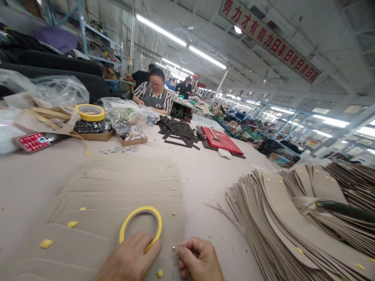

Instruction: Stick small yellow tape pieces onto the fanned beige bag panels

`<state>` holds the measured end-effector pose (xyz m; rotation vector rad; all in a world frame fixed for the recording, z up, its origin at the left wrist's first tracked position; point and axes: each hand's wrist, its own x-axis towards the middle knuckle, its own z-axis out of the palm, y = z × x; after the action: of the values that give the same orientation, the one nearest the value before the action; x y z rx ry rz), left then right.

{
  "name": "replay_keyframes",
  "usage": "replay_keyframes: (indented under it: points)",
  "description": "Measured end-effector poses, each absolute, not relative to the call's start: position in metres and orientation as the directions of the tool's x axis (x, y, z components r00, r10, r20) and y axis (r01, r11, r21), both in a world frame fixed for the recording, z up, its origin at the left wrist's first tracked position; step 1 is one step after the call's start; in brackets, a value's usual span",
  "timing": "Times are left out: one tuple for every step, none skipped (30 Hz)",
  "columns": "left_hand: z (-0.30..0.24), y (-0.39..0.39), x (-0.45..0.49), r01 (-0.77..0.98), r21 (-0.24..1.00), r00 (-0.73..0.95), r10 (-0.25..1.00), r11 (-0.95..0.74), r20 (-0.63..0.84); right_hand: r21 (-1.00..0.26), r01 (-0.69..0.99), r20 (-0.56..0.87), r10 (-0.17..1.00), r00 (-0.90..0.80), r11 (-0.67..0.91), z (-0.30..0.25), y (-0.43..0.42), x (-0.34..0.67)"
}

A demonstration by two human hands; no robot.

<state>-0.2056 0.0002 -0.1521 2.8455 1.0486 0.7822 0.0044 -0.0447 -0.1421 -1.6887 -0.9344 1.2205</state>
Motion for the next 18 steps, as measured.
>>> replay_keyframes:
  points:
    - [-0.158,0.001,-0.206,0.614,0.175,0.656,0.621,-0.769,0.429,-0.915,0.124,-0.346,0.905,0.248,-0.384,-0.145,-0.045,0.003]
    - [-0.162,0.001,-0.205,0.618,0.175,0.66,0.627,-0.766,0.413,-0.907,0.153,-0.349,0.904,0.248,-0.392,-0.147,-0.044,0.002]
    - [-0.165,0.002,-0.205,0.62,0.176,0.664,0.631,-0.765,0.401,-0.899,0.184,-0.35,0.904,0.248,-0.398,-0.148,-0.044,0.0]
    - [-0.167,0.002,-0.204,0.622,0.175,0.665,0.633,-0.763,0.395,-0.891,0.217,-0.346,0.905,0.247,-0.399,-0.148,-0.043,-0.001]
    - [-0.168,0.001,-0.203,0.627,0.173,0.664,0.637,-0.76,0.392,-0.884,0.253,-0.337,0.91,0.243,-0.394,-0.149,-0.042,-0.002]
    - [-0.168,0.001,-0.203,0.631,0.168,0.662,0.639,-0.757,0.392,-0.877,0.291,-0.32,0.917,0.237,-0.381,-0.149,-0.041,-0.003]
    - [-0.168,0.001,-0.203,0.634,0.162,0.661,0.638,-0.756,0.395,-0.872,0.334,-0.294,0.928,0.227,-0.358,-0.15,-0.04,-0.004]
    - [-0.168,0.001,-0.203,0.633,0.157,0.662,0.635,-0.758,0.397,-0.866,0.382,-0.258,0.942,0.215,-0.324,-0.151,-0.039,-0.004]
    - [-0.168,0.001,-0.203,0.629,0.155,0.666,0.631,-0.761,0.397,-0.855,0.435,-0.213,0.956,0.201,-0.281,-0.152,-0.039,-0.004]
    - [-0.168,0.001,-0.204,0.623,0.157,0.67,0.627,-0.766,0.398,-0.837,0.493,-0.164,0.969,0.186,-0.236,-0.154,-0.039,-0.003]
    - [-0.168,0.001,-0.205,0.616,0.161,0.675,0.622,-0.771,0.396,-0.812,0.551,-0.116,0.978,0.171,-0.193,-0.155,-0.038,-0.003]
    - [-0.168,0.001,-0.206,0.609,0.168,0.679,0.619,-0.775,0.394,-0.78,0.606,-0.074,0.985,0.156,-0.154,-0.157,-0.038,-0.003]
    - [-0.168,0.001,-0.206,0.605,0.175,0.681,0.619,-0.777,0.391,-0.747,0.654,-0.037,0.989,0.14,-0.121,-0.158,-0.038,-0.002]
    - [-0.167,0.001,-0.207,0.603,0.184,0.682,0.622,-0.776,0.386,-0.714,0.694,-0.007,0.993,0.12,-0.089,-0.159,-0.038,-0.002]
    - [-0.167,0.001,-0.207,0.604,0.192,0.68,0.627,-0.773,0.38,-0.686,0.725,0.016,0.995,0.102,-0.063,-0.159,-0.038,-0.002]
    - [-0.167,0.0,-0.206,0.608,0.196,0.679,0.632,-0.769,0.374,-0.665,0.745,0.031,0.995,0.092,-0.048,-0.16,-0.037,-0.001]
    - [-0.167,0.0,-0.206,0.615,0.197,0.676,0.639,-0.763,0.367,-0.65,0.759,0.042,0.994,0.097,-0.046,-0.16,-0.038,0.0]
    - [-0.167,0.0,-0.206,0.625,0.193,0.671,0.646,-0.757,0.364,-0.642,0.765,0.051,0.992,0.115,-0.056,-0.16,-0.038,0.001]
